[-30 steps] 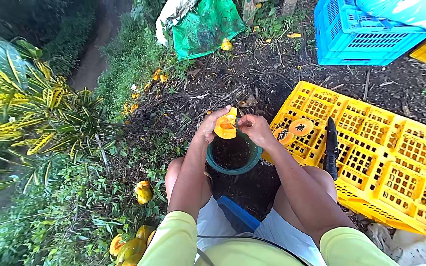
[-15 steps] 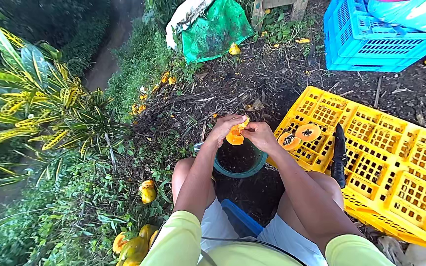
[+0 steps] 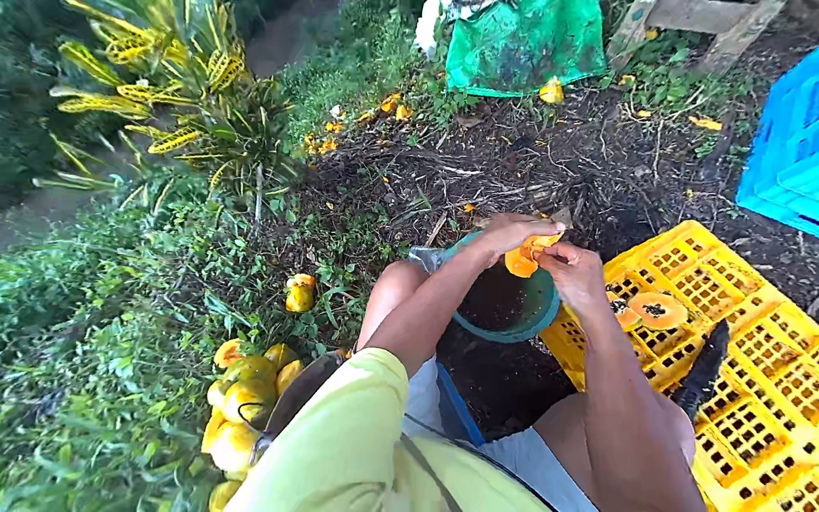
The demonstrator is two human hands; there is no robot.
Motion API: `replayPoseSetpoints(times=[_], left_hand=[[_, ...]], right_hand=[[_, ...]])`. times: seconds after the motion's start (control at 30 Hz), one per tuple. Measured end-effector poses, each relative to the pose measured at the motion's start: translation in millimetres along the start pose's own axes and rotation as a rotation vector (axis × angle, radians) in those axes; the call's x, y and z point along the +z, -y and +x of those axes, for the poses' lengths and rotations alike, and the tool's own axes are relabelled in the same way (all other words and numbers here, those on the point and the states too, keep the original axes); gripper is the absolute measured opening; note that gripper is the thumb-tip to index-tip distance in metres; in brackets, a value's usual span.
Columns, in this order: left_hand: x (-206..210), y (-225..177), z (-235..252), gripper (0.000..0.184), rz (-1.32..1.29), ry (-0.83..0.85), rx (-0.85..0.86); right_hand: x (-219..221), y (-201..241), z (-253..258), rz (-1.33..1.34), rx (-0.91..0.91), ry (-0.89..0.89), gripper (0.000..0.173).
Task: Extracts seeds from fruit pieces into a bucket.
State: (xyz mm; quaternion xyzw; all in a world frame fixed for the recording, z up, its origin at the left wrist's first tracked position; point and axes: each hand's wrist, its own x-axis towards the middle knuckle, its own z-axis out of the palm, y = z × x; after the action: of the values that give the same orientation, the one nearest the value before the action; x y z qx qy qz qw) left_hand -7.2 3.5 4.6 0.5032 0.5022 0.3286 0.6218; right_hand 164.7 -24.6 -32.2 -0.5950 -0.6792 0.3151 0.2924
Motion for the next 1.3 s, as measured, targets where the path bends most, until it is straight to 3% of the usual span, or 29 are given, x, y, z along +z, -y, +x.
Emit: replayPoseSetpoints(times=[0.2,0.37,0.43,0.5,0.57,0.67,0.77,0.93,1.07,1.3], left_hand=[[-3,-10,-8,0.044,-0.161,-0.048,-0.045],[-19,-21,-22,0.047,-0.269,-0.150,-0.092],[-26,-23,-25,0.048,-0.314,-0.188,-0.095],[-37,-30,-30,0.050,-0.410,-0.221,-0.091],[-67,-37,-44,0.050,-0.531,-0.309,-0.036],[-138,-36,-81,0.048,-0.572,-0.554,0.118],[-208,8,-142,0.047,-0.436,-0.851,0.079],[-293,144,-268,0.064,-0.494,-1.176,-0.400],[-292,214,-332,0.057,-0.686,-1.374,-0.543],[-285,262,-333,0.055,-0.775,-1.344,-0.600]], right_hand=[[-1,6,1,0.060,-0.182,-0.072,0.020],[11,18,-3,0.149,-0.143,-0.280,0.021],[11,15,-4,-0.024,0.044,-0.095,0.033],[18,-1,-1,-0.183,0.171,0.053,0.035],[22,-5,-3,-0.290,0.176,0.133,0.026],[16,-7,-4,-0.277,0.094,0.187,0.039],[11,-14,-5,-0.249,0.097,0.236,0.036],[7,-16,-8,-0.181,0.200,0.260,0.036],[14,-23,-9,-0.160,0.254,0.291,0.035],[17,-31,-17,-0.206,0.307,0.353,0.037]])
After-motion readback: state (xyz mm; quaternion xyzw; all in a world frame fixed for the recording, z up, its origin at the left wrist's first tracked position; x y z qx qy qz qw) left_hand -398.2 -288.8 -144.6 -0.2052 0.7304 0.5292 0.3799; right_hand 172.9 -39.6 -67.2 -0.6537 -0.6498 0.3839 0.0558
